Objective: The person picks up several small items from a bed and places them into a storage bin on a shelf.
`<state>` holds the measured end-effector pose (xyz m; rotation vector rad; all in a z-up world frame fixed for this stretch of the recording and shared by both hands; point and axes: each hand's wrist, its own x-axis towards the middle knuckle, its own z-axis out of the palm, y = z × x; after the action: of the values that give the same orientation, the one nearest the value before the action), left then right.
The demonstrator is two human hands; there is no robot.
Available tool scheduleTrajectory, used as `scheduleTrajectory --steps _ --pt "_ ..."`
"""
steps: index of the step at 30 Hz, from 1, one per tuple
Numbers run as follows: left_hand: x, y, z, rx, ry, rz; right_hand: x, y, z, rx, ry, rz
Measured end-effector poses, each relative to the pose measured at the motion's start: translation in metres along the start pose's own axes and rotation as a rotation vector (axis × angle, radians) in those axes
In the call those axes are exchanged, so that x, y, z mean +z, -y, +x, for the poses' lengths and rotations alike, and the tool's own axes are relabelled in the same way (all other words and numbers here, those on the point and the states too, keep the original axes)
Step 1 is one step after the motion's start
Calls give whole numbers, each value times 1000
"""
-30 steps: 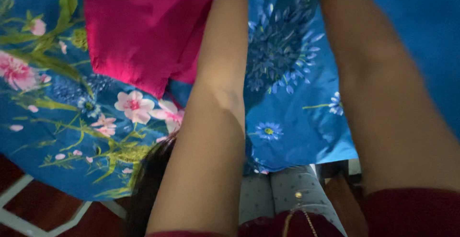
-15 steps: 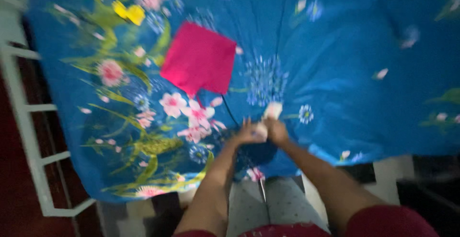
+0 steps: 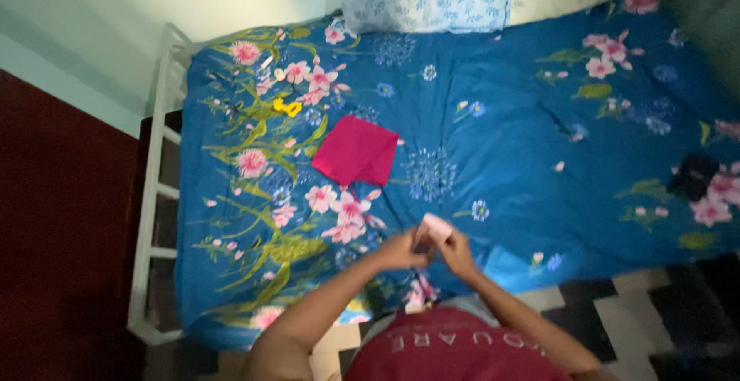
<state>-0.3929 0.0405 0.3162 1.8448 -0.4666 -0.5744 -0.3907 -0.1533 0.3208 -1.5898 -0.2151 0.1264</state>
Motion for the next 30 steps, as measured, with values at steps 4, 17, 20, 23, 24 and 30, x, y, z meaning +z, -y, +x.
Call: scheduleTrajectory --steps 4,17,20,23,24,30 --pt "-16 -57 -21 100 -58 99 -2 34 -20 -119 -125 75" --pt "93 -151 -65 531 634 -61 26 262 -218 -105 -683 -918" --pt "151 -153 -59 342 988 24 35 273 -265 -231 -821 -1095" --pt "207 -164 -91 634 1052 -92 43 285 -324 -235 -954 -1190" --pt "222 -175 -104 601 1069 -119 43 290 -345 -226 -993 -1206" --pt "310 -225 -208 623 1128 -67 77 298 -482 -138 -1298 -1337"
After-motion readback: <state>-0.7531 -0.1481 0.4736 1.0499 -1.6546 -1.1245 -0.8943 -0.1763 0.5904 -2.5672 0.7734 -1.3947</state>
